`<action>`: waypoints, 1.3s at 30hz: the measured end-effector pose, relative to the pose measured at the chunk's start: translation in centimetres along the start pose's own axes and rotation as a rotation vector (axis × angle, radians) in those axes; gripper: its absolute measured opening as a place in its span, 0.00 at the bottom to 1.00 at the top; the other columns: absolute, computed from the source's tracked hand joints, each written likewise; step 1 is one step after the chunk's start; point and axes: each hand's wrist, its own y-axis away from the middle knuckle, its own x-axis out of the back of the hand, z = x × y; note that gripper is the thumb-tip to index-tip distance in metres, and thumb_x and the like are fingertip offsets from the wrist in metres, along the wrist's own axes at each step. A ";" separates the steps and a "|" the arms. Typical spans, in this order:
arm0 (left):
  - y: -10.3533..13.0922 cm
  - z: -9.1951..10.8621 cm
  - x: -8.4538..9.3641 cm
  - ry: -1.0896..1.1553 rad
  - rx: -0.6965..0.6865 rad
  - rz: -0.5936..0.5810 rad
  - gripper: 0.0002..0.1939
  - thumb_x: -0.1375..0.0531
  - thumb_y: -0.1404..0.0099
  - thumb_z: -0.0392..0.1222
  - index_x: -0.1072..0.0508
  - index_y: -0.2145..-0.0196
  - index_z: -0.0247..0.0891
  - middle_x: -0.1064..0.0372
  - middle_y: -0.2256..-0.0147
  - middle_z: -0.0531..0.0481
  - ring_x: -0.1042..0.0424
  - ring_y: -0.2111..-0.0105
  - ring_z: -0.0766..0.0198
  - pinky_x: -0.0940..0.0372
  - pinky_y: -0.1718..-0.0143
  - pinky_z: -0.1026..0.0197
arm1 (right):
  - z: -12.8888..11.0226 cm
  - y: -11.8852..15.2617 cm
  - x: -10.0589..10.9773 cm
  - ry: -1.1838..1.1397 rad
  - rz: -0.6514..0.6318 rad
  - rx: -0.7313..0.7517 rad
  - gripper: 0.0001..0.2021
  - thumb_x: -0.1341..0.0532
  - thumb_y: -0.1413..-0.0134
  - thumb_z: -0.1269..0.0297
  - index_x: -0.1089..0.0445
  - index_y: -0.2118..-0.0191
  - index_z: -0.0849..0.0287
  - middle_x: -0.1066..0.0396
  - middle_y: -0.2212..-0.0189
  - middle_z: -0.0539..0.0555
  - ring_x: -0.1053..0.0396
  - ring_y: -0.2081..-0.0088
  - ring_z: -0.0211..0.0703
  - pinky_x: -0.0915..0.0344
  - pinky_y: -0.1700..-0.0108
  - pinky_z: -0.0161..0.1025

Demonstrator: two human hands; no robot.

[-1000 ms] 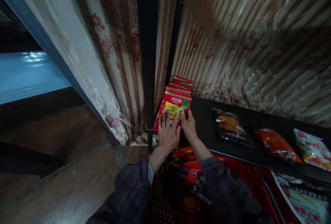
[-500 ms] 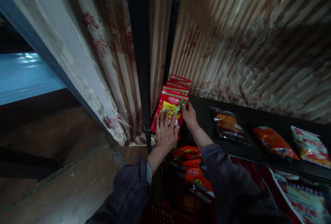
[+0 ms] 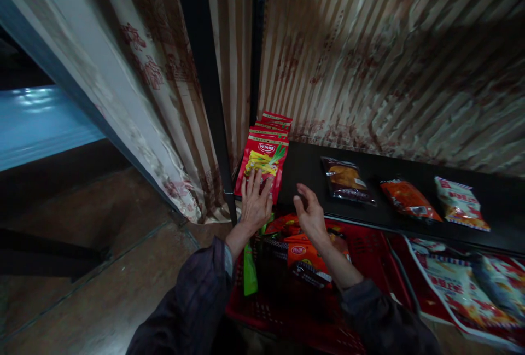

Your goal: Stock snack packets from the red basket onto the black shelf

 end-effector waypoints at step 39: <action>-0.3 -0.2 -1.2 -0.110 0.136 -0.006 0.27 0.48 0.30 0.46 0.40 0.36 0.43 0.56 0.31 0.42 0.64 0.30 0.45 0.55 0.34 0.37 | -4.0 -15.0 -9.5 0.567 -0.356 0.179 0.28 0.45 0.41 0.42 0.35 0.39 0.48 0.42 0.35 0.58 0.61 0.31 0.71 0.64 0.37 0.72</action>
